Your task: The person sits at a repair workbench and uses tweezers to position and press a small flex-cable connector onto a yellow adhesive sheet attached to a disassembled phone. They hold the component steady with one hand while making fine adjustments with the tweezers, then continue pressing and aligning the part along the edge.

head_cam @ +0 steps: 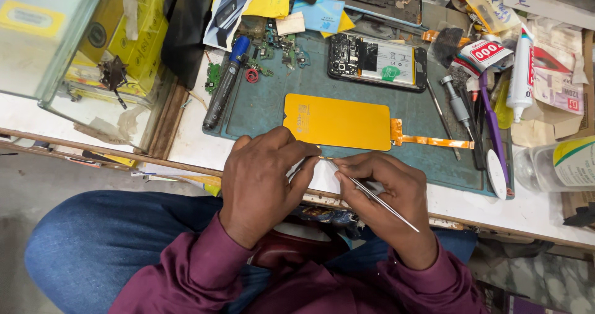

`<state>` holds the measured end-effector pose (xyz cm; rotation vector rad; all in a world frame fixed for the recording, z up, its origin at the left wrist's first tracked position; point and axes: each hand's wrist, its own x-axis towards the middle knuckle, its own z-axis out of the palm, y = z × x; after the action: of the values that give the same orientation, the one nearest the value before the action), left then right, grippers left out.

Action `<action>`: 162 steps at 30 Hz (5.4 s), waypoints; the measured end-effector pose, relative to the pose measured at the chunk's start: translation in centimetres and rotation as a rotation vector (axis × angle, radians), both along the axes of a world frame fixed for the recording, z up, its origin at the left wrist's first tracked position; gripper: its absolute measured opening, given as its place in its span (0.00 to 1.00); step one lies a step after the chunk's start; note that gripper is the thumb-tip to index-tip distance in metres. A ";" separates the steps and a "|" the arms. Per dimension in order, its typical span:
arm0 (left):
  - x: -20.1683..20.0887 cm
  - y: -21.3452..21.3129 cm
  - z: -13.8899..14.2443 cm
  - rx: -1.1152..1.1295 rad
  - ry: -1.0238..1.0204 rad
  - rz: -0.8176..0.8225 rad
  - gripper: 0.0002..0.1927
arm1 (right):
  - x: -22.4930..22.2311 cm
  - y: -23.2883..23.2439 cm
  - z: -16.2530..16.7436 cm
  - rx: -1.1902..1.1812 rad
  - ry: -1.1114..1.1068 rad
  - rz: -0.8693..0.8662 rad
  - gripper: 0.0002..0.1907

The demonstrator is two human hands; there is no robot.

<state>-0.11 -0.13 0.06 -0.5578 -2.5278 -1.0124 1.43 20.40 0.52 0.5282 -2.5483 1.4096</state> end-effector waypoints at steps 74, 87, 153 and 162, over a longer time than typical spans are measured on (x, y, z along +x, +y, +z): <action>0.1 -0.2 -0.2 -0.005 0.014 -0.013 0.08 | 0.3 0.0 -0.4 -0.061 0.026 -0.057 0.07; 0.2 0.1 -0.4 0.011 0.077 0.021 0.07 | 0.5 -0.2 -0.1 0.070 0.088 -0.033 0.07; 0.3 0.6 -0.4 0.007 0.045 0.089 0.06 | 0.1 -0.2 -0.2 0.011 0.051 -0.003 0.05; 0.2 0.7 -0.5 -0.001 0.023 0.097 0.06 | 0.2 0.2 -0.4 -0.012 0.018 0.005 0.05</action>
<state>0.13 0.54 -0.42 -0.4398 -2.5093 -0.9642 1.63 20.57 0.07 0.5430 -2.5246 1.4138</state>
